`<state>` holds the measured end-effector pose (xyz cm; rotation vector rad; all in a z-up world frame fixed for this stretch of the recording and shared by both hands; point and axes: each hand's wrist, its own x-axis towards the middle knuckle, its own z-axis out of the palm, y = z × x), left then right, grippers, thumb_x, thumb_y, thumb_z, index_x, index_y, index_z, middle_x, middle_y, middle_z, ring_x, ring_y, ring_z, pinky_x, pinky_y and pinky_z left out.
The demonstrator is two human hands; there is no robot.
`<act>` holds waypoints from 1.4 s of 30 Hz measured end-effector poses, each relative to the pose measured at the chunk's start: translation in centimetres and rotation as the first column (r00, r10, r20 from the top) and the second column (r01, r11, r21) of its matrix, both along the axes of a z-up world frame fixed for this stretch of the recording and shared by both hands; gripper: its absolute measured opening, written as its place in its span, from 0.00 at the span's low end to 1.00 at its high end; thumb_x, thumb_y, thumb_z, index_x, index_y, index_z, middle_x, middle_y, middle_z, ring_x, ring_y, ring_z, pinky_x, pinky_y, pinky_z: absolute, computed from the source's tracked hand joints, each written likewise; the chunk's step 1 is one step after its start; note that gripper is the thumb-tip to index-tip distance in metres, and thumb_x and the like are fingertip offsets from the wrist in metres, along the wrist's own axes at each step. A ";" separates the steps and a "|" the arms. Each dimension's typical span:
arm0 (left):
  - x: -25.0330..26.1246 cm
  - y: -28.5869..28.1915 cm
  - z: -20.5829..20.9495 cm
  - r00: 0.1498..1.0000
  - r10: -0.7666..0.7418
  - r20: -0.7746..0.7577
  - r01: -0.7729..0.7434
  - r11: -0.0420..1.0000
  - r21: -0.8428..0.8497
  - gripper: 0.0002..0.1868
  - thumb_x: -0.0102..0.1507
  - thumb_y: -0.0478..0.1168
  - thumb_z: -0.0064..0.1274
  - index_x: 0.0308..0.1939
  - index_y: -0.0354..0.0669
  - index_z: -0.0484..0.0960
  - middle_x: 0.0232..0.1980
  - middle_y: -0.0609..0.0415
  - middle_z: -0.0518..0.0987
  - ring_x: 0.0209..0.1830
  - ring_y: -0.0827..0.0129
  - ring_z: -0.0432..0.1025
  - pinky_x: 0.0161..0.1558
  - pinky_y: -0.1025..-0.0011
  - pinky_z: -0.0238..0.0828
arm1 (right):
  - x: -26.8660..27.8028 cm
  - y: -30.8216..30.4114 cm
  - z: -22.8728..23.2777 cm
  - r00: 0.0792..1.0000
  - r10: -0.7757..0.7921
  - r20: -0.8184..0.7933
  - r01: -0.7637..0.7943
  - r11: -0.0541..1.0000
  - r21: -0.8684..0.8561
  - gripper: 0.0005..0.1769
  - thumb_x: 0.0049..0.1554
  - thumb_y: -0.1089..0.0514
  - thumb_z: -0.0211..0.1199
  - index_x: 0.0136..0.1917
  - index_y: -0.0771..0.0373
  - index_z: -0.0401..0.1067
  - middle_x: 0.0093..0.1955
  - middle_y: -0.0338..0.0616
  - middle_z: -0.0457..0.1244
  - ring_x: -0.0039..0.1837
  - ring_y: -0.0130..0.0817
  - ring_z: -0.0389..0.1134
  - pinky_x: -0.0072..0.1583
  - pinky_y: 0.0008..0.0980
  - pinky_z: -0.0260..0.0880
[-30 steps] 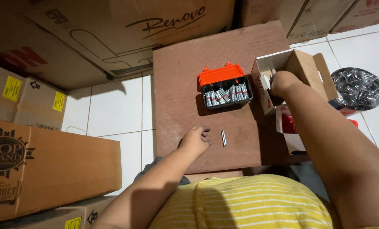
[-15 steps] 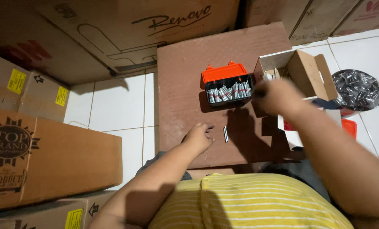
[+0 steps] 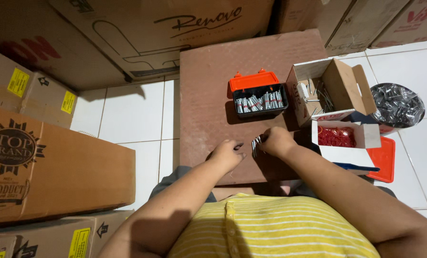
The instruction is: The person sorts screws and washers by picking them up and placing them into a small orange container.
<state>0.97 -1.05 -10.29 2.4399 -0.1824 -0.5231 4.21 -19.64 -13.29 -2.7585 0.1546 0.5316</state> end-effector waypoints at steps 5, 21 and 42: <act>0.4 -1.0 -0.9 0.996 0.043 -0.080 -0.041 0.999 0.026 0.19 0.54 0.49 0.46 0.47 0.51 0.76 0.45 0.52 0.75 0.52 0.63 0.68 0.51 0.65 0.66 | -1.4 0.4 4.9 0.999 0.047 0.000 -0.047 0.999 0.014 0.18 0.40 0.49 0.60 0.46 0.52 0.74 0.41 0.39 0.66 0.50 0.32 0.67 0.50 0.27 0.67; 0.0 -3.8 -0.5 0.843 0.214 -0.493 -0.435 0.810 -0.394 0.23 0.57 0.40 0.46 0.52 0.27 0.68 0.42 0.38 0.76 0.40 0.63 0.73 0.40 0.74 0.73 | -2.5 0.3 4.1 0.998 0.064 0.015 -0.065 0.985 0.157 0.16 0.46 0.54 0.55 0.49 0.53 0.71 0.46 0.37 0.65 0.54 0.29 0.65 0.56 0.26 0.63; 0.9 -1.1 -3.2 0.839 0.196 -0.507 -0.455 0.763 -0.458 0.23 0.56 0.41 0.51 0.53 0.33 0.70 0.41 0.36 0.75 0.38 0.60 0.74 0.40 0.72 0.72 | 9.5 -13.1 4.7 0.973 0.008 0.232 0.043 0.976 -0.213 0.15 0.43 0.48 0.58 0.44 0.49 0.75 0.41 0.39 0.67 0.51 0.40 0.67 0.52 0.36 0.67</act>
